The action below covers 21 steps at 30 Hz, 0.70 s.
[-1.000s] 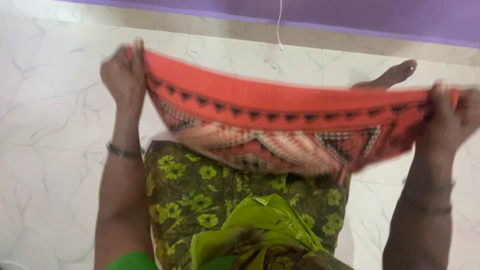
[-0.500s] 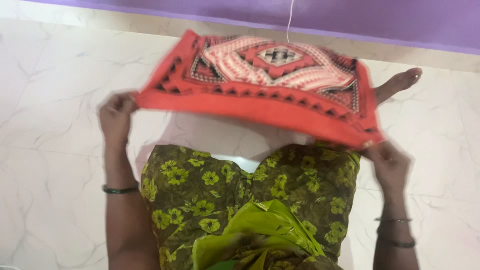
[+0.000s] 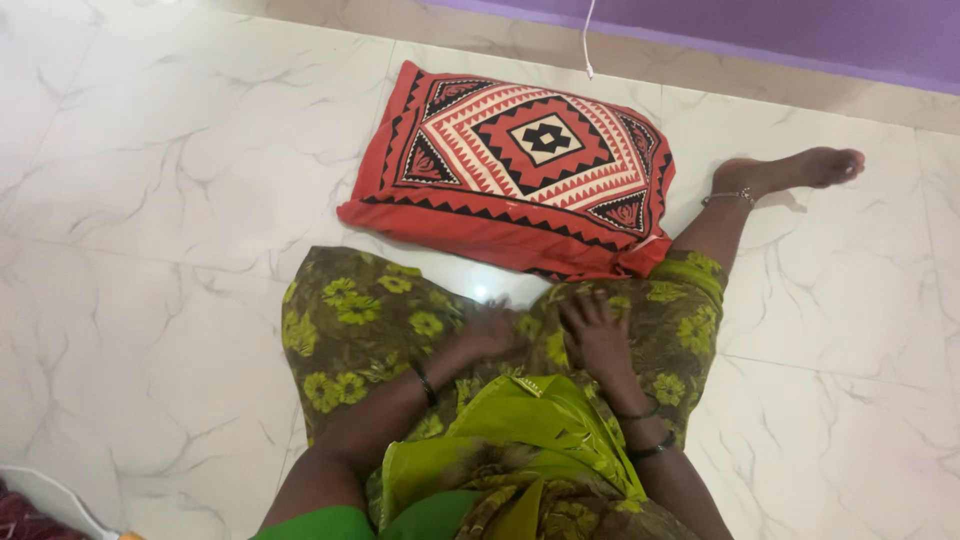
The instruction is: The person inserts a white pillow into a red patterned pillowcase, smoothing and adjusting the fabric. They then place the finished pillow aside and begin inserting a second white pillow into a blue patterned pillowcase.
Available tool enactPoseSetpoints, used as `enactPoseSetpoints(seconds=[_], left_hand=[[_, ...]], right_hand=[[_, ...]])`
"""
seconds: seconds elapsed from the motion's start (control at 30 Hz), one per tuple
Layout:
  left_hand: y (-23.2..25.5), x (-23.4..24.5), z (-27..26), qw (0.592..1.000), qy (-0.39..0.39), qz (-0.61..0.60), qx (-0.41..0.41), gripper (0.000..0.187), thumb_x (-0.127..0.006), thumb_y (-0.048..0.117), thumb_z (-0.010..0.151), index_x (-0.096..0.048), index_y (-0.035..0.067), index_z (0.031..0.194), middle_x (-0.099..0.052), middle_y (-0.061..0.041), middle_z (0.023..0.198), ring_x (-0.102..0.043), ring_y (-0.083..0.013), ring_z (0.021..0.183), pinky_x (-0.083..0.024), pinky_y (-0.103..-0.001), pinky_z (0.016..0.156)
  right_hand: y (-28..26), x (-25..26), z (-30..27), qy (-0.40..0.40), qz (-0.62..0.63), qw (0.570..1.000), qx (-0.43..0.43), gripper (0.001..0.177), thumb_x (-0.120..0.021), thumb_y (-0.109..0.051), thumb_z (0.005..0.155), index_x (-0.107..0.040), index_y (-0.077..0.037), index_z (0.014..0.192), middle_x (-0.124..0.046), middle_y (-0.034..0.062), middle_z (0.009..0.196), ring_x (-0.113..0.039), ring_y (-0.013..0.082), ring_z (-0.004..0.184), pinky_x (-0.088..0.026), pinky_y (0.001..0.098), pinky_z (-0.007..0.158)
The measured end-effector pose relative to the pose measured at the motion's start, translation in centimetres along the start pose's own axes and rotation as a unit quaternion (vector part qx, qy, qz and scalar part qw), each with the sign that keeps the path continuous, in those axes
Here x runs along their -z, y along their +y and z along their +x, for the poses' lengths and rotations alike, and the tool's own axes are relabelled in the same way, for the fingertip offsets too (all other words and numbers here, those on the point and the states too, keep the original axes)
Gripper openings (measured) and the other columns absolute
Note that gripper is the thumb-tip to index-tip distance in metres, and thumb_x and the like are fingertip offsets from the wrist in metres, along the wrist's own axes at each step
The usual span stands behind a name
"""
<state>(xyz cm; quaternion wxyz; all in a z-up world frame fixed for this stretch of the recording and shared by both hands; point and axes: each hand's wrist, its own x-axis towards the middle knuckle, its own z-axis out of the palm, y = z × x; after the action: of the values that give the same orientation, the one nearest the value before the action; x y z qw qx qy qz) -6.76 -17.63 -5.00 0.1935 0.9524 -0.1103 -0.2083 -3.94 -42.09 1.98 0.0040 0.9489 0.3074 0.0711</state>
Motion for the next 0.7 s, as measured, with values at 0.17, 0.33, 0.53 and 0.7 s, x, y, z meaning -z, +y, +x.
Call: enactPoseSetpoints(seconds=[0.17, 0.33, 0.53, 0.7], left_hand=[[2.5, -0.3, -4.0, 0.995, -0.075, 0.021, -0.059, 0.081, -0.042, 0.064, 0.098, -0.031, 0.011, 0.157, -0.025, -0.014, 0.167, -0.023, -0.0449, 0.152, -0.016, -0.061, 0.12], [2.2, -1.4, -5.3, 0.985, -0.151, -0.035, -0.078, 0.075, -0.046, 0.059, 0.094, -0.04, 0.016, 0.155, -0.047, -0.016, 0.154, -0.049, -0.0378, 0.137, -0.031, -0.057, 0.114], [2.2, -4.0, -2.1, 0.962, -0.253, -0.073, -0.069, 0.062, -0.043, 0.059, 0.103, -0.061, 0.014, 0.141, -0.066, -0.017, 0.136, -0.066, -0.0344, 0.115, -0.052, -0.045, 0.098], [1.7, -4.2, -2.9, 0.981, -0.171, -0.041, -0.081, 0.057, -0.047, 0.054, 0.1, -0.063, 0.012, 0.134, -0.067, -0.018, 0.128, -0.067, -0.035, 0.111, -0.053, -0.046, 0.094]], right_hand=[[-1.0, -1.4, -0.8, -0.202, 0.015, 0.979, 0.013, 0.057, -0.048, -0.057, 0.095, -0.045, -0.035, 0.148, -0.034, 0.0029, 0.162, -0.035, 0.0428, 0.145, -0.03, 0.0701, 0.111], [-0.8, -1.7, -1.4, -0.326, 0.04, 0.944, 0.032, 0.058, -0.04, -0.061, 0.096, -0.046, -0.031, 0.145, -0.032, 0.0077, 0.159, -0.036, 0.0457, 0.139, -0.034, 0.0703, 0.103], [-0.9, -2.6, -2.7, -0.369, 0.109, 0.921, 0.06, 0.05, -0.045, -0.058, 0.095, -0.06, -0.022, 0.126, -0.056, 0.0124, 0.129, -0.056, 0.0402, 0.115, -0.047, 0.0599, 0.092], [-1.3, -3.8, -3.3, -0.343, 0.13, 0.926, 0.092, 0.05, -0.049, -0.055, 0.094, -0.072, -0.013, 0.11, -0.075, 0.0164, 0.105, -0.073, 0.0356, 0.096, -0.057, 0.0513, 0.083]])
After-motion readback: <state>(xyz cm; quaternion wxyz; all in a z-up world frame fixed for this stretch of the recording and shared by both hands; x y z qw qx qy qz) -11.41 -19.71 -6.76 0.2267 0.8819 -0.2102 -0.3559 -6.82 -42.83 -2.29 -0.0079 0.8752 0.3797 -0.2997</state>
